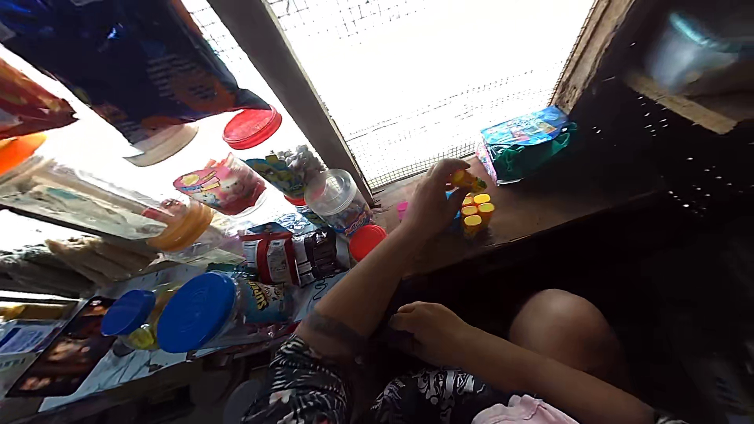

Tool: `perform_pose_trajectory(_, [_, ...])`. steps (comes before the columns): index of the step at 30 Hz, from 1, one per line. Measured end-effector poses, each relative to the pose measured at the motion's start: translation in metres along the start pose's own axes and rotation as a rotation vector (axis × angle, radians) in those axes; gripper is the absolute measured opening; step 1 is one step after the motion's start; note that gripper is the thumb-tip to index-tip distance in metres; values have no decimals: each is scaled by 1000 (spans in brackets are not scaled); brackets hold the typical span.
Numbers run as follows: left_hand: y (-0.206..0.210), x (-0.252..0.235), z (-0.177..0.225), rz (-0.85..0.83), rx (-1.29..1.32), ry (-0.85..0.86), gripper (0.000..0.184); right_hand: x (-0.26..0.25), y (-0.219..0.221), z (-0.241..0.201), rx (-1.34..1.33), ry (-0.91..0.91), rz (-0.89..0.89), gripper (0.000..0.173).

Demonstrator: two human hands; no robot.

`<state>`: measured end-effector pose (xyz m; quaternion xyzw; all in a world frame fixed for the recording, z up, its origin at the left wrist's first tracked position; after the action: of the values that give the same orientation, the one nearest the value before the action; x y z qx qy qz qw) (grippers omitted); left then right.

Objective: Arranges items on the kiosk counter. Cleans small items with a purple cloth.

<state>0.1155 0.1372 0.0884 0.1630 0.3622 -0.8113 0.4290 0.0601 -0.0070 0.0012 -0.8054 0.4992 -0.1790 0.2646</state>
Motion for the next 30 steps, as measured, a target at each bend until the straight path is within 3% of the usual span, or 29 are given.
perform_pose_trajectory(6, [36, -35, -22, -188, -157, -50, 31, -1, 0, 6, -49, 25, -50, 24])
perform_pose_trajectory(15, [60, -37, -46, -550, -280, -154, 31, 2, -5, 9, -92, 9, -55, 24])
perform_pose_trajectory(30, [68, -37, -39, -615, -429, -45, 30, 9, -6, 4, -123, -38, -45, 23])
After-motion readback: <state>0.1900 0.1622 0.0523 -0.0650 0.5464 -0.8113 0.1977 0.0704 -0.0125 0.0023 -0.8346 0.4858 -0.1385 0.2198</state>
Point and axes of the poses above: each hand's wrist, its own x-axis away from the middle knuckle, its own y-axis out of the palm, z = x × y, the point moved 5 cm from there along -x, towards the middle knuckle, and after that the axes turned 8 degrees about z, right-handed, at the moved point
